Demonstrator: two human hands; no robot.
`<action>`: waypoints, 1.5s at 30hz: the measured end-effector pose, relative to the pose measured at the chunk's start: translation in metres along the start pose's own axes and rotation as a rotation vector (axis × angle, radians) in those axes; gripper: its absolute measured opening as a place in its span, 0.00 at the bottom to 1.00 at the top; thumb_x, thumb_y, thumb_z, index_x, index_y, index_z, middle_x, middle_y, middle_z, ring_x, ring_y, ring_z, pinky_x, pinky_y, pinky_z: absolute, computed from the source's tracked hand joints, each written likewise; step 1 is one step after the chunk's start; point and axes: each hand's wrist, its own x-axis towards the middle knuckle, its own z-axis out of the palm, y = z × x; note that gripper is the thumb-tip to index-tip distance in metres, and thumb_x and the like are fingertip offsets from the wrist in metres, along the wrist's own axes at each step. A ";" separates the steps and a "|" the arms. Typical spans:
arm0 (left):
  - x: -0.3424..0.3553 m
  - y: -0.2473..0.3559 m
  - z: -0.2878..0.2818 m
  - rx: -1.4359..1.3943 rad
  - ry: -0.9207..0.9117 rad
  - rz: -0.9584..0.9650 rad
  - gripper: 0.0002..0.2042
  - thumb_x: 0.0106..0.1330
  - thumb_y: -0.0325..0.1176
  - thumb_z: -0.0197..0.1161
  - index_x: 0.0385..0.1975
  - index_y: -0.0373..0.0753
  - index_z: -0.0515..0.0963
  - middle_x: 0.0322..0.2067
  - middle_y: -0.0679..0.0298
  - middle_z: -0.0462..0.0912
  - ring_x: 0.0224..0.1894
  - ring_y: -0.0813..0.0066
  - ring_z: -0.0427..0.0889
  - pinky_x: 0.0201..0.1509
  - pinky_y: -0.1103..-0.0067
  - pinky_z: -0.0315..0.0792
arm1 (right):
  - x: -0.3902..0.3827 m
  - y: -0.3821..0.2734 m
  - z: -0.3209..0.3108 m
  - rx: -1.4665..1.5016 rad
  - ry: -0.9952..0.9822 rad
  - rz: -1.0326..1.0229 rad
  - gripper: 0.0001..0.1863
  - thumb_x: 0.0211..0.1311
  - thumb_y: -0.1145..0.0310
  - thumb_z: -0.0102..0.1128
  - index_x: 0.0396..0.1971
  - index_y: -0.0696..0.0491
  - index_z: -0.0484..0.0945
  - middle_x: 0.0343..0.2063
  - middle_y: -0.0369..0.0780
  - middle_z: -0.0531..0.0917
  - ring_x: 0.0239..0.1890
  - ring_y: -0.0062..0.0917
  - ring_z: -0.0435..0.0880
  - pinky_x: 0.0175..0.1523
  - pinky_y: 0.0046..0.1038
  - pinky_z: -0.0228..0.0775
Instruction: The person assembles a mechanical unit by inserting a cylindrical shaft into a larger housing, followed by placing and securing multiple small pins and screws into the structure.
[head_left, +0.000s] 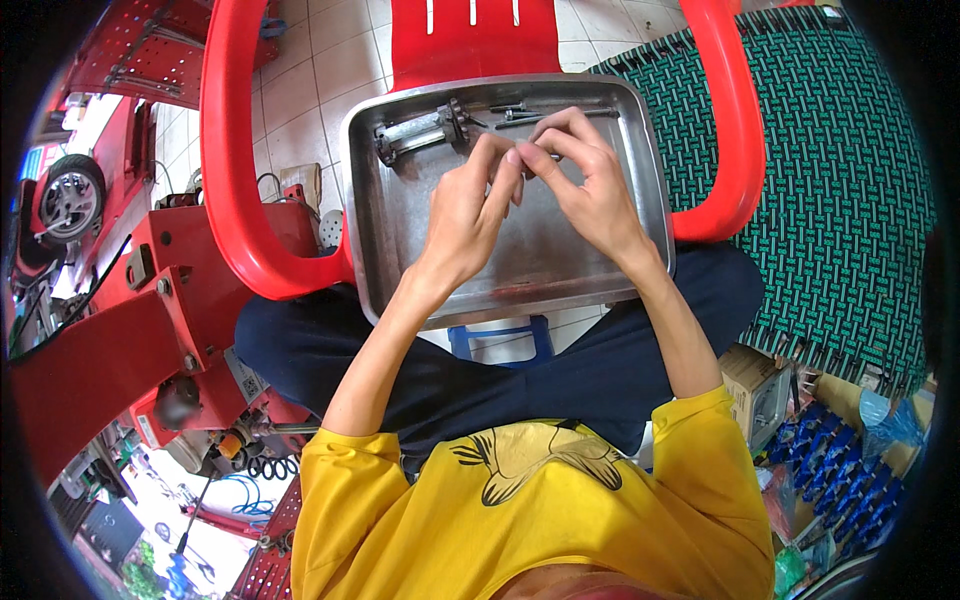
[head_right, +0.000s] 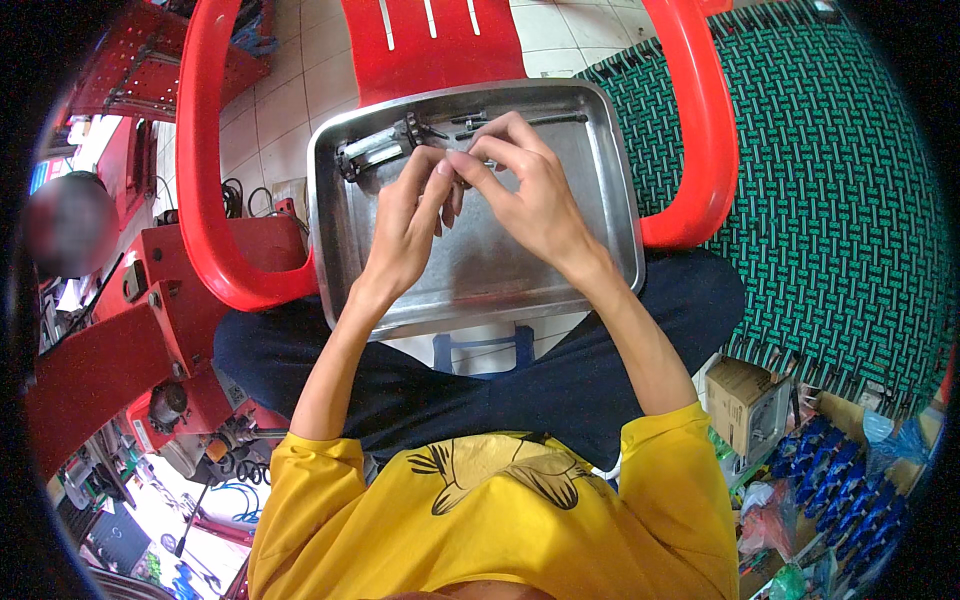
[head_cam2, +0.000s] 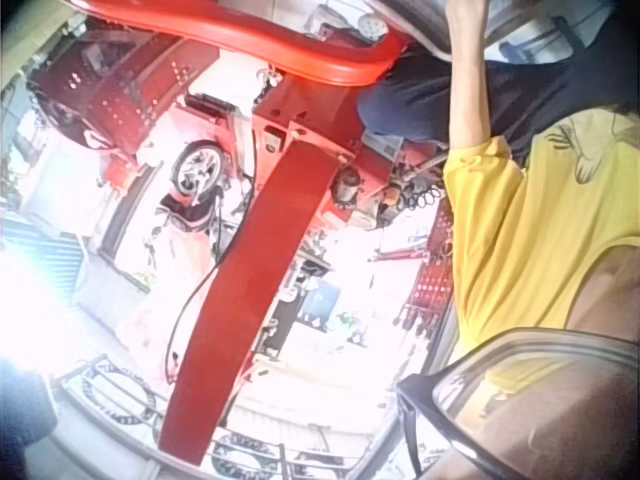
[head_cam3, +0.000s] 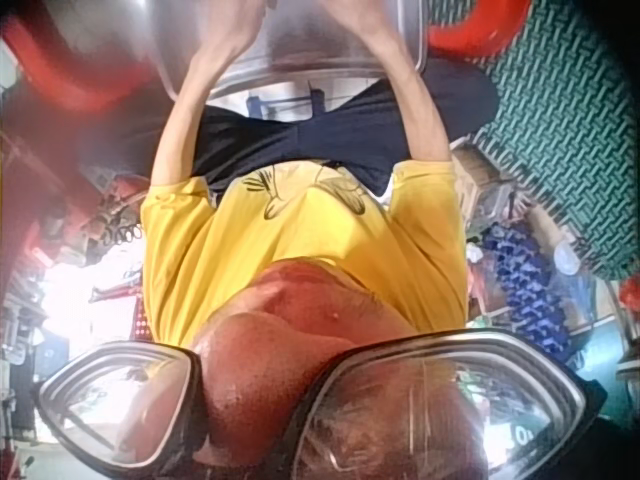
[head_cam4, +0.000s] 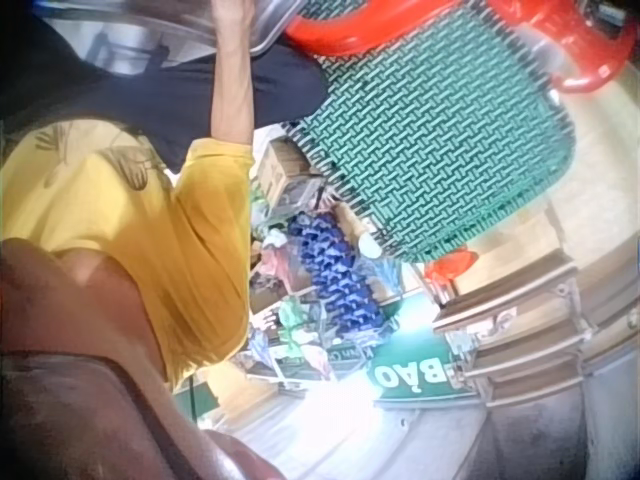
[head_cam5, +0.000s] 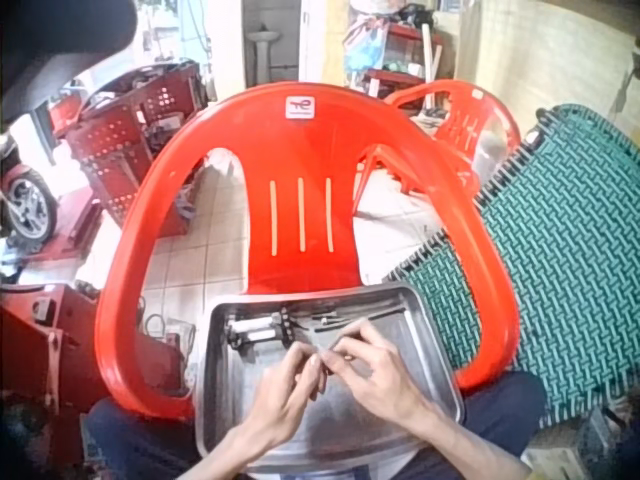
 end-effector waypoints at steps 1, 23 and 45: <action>0.000 0.000 -0.001 0.001 0.001 0.002 0.14 0.79 0.42 0.50 0.42 0.37 0.74 0.21 0.63 0.79 0.23 0.71 0.79 0.30 0.73 0.70 | 0.000 0.000 0.000 -0.006 0.020 -0.028 0.16 0.67 0.59 0.65 0.37 0.59 0.82 0.41 0.42 0.78 0.44 0.31 0.80 0.46 0.31 0.72; 0.004 -0.007 0.001 0.003 -0.015 -0.012 0.15 0.79 0.43 0.50 0.39 0.36 0.75 0.20 0.63 0.78 0.22 0.74 0.78 0.30 0.75 0.70 | -0.001 0.007 -0.001 -0.028 -0.002 0.016 0.13 0.66 0.64 0.67 0.42 0.57 0.80 0.43 0.39 0.76 0.47 0.27 0.80 0.50 0.28 0.74; 0.005 -0.005 -0.001 -0.189 -0.043 -0.035 0.15 0.79 0.41 0.50 0.37 0.34 0.73 0.20 0.66 0.75 0.22 0.80 0.73 0.26 0.80 0.66 | 0.001 0.007 -0.004 0.072 -0.059 0.121 0.15 0.64 0.62 0.69 0.44 0.55 0.82 0.46 0.38 0.78 0.48 0.25 0.82 0.51 0.26 0.75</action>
